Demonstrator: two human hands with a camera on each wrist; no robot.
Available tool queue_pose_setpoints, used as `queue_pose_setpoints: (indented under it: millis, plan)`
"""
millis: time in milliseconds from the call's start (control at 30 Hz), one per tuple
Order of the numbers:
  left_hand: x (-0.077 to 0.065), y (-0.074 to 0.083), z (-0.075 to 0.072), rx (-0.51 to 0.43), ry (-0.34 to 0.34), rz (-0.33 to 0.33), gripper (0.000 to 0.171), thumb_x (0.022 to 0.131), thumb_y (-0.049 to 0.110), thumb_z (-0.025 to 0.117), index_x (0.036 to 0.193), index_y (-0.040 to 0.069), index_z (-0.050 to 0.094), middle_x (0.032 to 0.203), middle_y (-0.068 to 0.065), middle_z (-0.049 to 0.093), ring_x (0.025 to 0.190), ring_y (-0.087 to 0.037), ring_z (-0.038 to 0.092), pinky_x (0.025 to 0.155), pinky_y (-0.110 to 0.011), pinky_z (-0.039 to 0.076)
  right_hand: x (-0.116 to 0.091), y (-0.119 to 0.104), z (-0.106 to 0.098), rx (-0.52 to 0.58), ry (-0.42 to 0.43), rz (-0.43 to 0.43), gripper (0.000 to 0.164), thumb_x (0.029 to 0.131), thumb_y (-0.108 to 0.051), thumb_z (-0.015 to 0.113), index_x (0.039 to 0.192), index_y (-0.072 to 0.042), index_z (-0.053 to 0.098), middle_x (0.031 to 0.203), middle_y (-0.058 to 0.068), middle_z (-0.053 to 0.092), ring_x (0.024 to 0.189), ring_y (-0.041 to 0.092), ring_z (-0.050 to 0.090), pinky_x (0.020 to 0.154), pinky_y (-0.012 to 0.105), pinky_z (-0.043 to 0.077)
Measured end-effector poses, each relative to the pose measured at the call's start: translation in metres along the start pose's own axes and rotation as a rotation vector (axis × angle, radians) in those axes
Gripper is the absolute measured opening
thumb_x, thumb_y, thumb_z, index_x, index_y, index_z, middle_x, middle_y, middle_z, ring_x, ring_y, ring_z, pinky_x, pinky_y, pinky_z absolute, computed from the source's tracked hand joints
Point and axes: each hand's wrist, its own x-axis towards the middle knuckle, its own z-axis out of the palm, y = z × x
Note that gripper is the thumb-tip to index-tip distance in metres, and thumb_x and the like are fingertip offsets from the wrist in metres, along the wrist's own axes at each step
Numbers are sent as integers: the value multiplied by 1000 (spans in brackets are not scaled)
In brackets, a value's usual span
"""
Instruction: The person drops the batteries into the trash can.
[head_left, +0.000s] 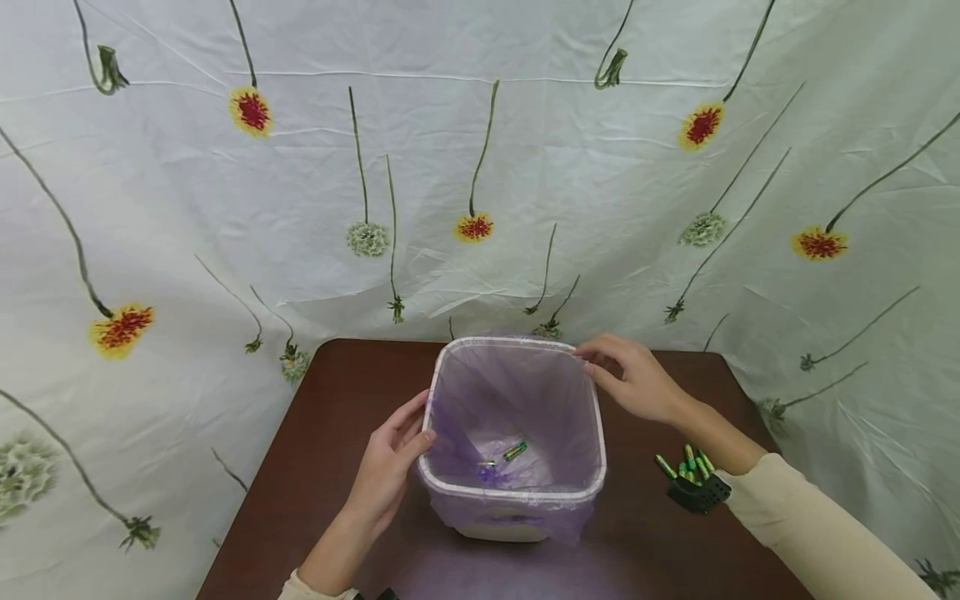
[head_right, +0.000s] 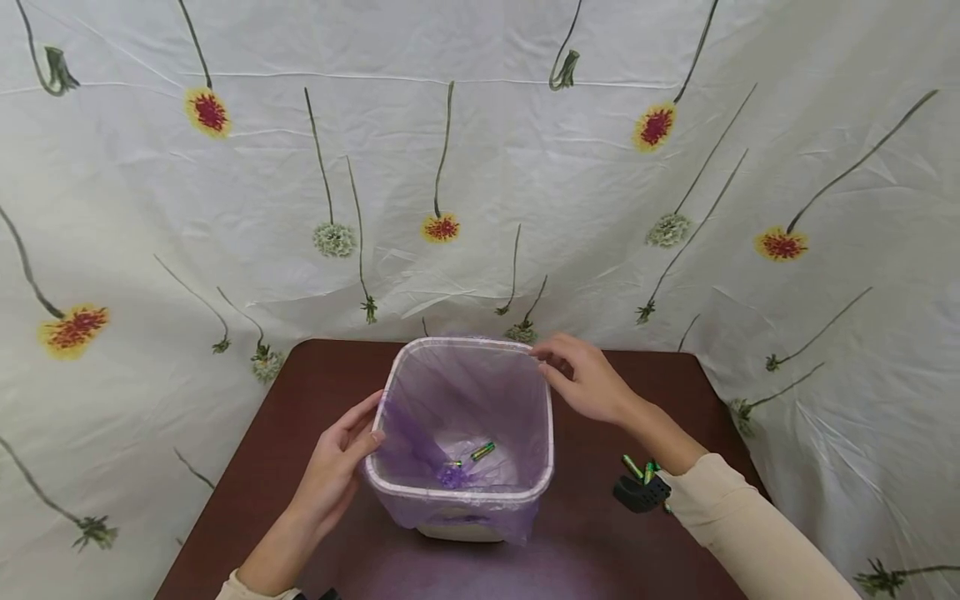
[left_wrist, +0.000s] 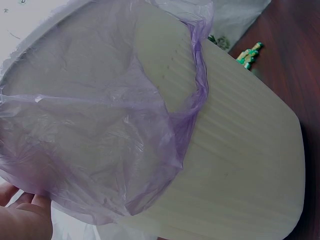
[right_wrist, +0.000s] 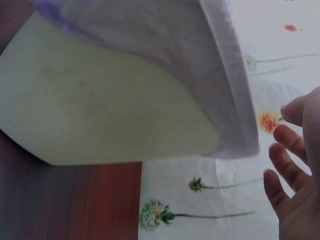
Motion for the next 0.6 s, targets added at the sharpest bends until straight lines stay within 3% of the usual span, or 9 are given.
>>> queue_pose_setpoints:
  millis: [400,600]
  plan:
    - [-1,0,-1,-5,-13,11,61,97,-4,61,154,-5,40,158,-22,39,146,-30,37,105,-24,45,-33,16,-13,-80,81,125,24,101,-5,66,124,-11,71,112,-2,68,91,15,63,77,42,52]
    - [-2,1,-2,-9,-20,11,61,97,-4,62,154,-5,40,158,-22,39,146,-30,38,104,-24,45,-55,27,-16,-115,125,181,23,101,-5,66,123,-8,71,107,-1,68,95,18,63,79,47,52]
